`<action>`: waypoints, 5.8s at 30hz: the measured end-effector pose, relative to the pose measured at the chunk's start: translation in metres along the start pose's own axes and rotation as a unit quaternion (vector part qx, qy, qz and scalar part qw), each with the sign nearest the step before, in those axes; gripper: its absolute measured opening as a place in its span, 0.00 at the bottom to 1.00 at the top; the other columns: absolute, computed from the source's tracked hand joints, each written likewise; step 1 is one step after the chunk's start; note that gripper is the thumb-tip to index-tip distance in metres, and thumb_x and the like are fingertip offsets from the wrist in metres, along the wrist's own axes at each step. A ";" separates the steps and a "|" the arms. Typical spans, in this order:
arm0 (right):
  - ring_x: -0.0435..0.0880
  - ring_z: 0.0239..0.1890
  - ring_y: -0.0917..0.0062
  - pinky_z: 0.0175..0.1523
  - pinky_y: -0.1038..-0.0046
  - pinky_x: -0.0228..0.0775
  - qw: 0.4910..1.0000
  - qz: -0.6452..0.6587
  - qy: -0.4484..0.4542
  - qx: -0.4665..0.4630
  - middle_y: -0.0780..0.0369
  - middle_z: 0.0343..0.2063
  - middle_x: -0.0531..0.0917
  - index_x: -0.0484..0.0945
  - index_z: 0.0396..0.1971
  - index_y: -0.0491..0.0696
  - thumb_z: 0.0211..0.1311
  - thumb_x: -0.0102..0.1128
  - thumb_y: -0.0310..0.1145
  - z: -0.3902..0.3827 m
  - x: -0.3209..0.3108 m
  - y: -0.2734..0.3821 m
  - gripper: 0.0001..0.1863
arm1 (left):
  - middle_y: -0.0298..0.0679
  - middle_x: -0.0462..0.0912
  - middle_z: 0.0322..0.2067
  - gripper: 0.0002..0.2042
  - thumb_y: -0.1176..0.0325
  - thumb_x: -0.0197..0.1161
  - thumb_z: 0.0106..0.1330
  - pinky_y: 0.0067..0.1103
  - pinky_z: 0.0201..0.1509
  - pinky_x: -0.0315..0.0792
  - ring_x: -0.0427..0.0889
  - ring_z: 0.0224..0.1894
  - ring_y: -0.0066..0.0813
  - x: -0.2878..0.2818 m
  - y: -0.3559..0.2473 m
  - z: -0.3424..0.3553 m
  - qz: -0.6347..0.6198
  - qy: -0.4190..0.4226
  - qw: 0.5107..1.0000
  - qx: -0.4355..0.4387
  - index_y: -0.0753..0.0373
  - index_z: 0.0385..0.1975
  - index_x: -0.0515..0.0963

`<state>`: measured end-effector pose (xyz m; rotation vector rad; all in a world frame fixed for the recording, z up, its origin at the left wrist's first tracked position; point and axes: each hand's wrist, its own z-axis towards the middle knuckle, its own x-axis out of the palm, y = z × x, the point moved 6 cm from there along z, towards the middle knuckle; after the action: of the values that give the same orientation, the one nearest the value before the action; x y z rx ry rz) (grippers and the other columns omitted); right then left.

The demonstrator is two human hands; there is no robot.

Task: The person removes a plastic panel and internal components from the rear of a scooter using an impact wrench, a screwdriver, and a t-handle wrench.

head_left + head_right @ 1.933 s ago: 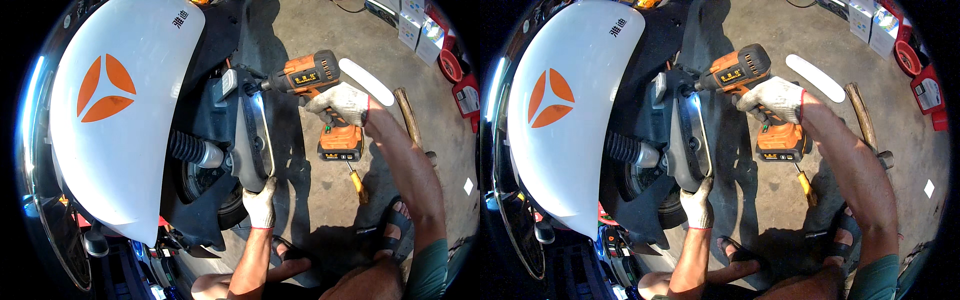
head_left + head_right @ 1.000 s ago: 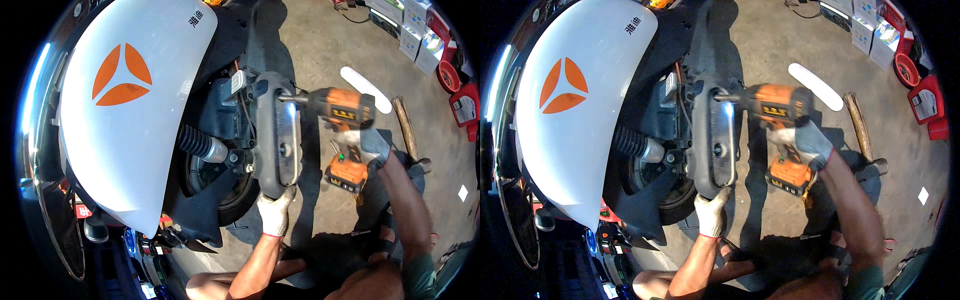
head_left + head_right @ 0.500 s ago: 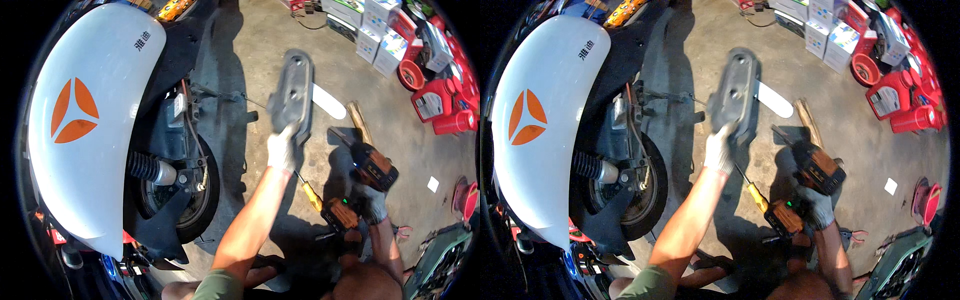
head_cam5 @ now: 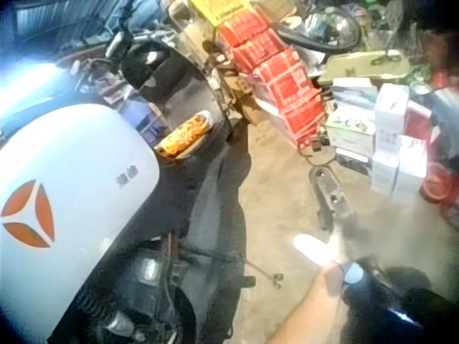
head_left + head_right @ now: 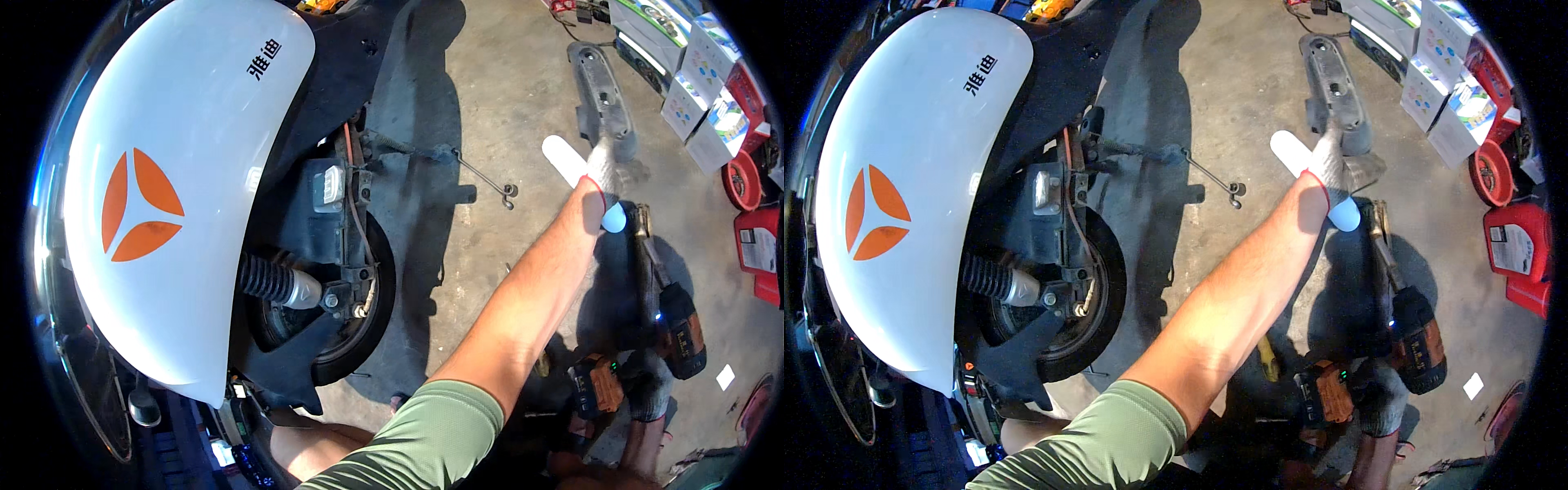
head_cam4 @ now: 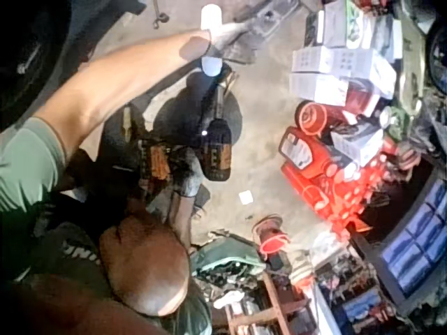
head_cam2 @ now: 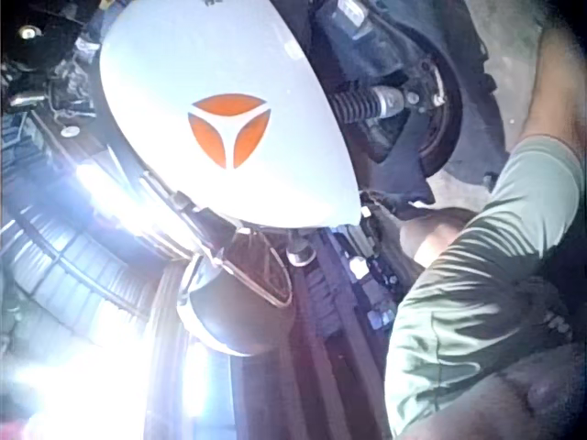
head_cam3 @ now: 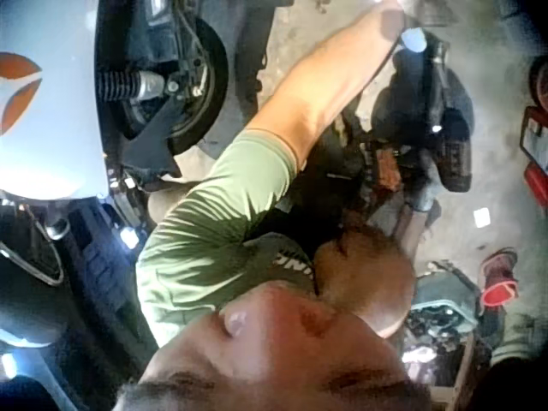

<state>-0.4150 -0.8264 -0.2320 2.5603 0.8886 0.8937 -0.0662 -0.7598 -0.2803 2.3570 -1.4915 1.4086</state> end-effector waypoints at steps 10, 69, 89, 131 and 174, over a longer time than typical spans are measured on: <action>0.76 0.22 0.79 0.27 0.80 0.68 0.999 0.018 0.031 0.021 0.63 0.27 0.79 0.75 0.43 0.42 0.50 0.60 0.30 0.002 0.015 0.003 0.18 | 0.43 0.79 0.36 0.14 0.66 0.50 0.68 0.26 0.40 0.76 0.81 0.35 0.33 -0.043 -0.008 -0.126 0.174 -0.003 0.985 0.021 0.68 0.48 0.70; 0.77 0.53 0.68 0.58 0.65 0.69 0.795 -0.374 0.477 -0.028 0.58 0.47 0.78 0.72 0.50 0.47 0.52 0.68 0.38 0.002 0.282 -0.110 0.26 | 0.41 0.76 0.51 0.19 0.55 0.48 0.71 0.35 0.64 0.63 0.72 0.56 0.38 -0.125 -0.101 -0.399 -0.070 -0.135 0.917 0.369 0.62 0.52 0.71; 0.79 0.48 0.74 0.54 0.69 0.72 0.708 -0.418 0.497 -0.276 0.60 0.46 0.79 0.72 0.53 0.47 0.52 0.69 0.33 -0.005 0.287 -0.090 0.26 | 0.40 0.77 0.48 0.16 0.58 0.53 0.69 0.33 0.62 0.66 0.75 0.53 0.36 -0.125 -0.094 -0.400 -0.047 -0.179 0.913 0.365 0.61 0.48 0.72; 0.76 0.23 0.83 0.26 0.81 0.69 0.925 -0.009 0.352 0.141 0.63 0.32 0.78 0.71 0.50 0.43 0.48 0.58 0.17 0.005 0.212 -0.124 0.25 | 0.48 0.78 0.47 0.19 0.59 0.54 0.66 0.35 0.59 0.66 0.75 0.53 0.41 -0.138 -0.106 -0.410 -0.248 -0.069 0.889 0.378 0.71 0.46 0.74; 0.77 0.21 0.81 0.23 0.81 0.67 0.973 -0.040 0.212 0.080 0.63 0.23 0.79 0.76 0.42 0.43 0.53 0.64 0.26 0.027 0.125 -0.080 0.15 | 0.41 0.84 0.37 0.11 0.68 0.53 0.68 0.22 0.39 0.77 0.83 0.37 0.31 -0.164 -0.006 -0.309 0.392 -0.266 0.833 0.286 0.63 0.47 0.72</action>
<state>-0.3566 -0.6869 -0.2305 2.4805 1.2156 1.4292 -0.2918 -0.5032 -0.2074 2.7670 -2.7830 1.5433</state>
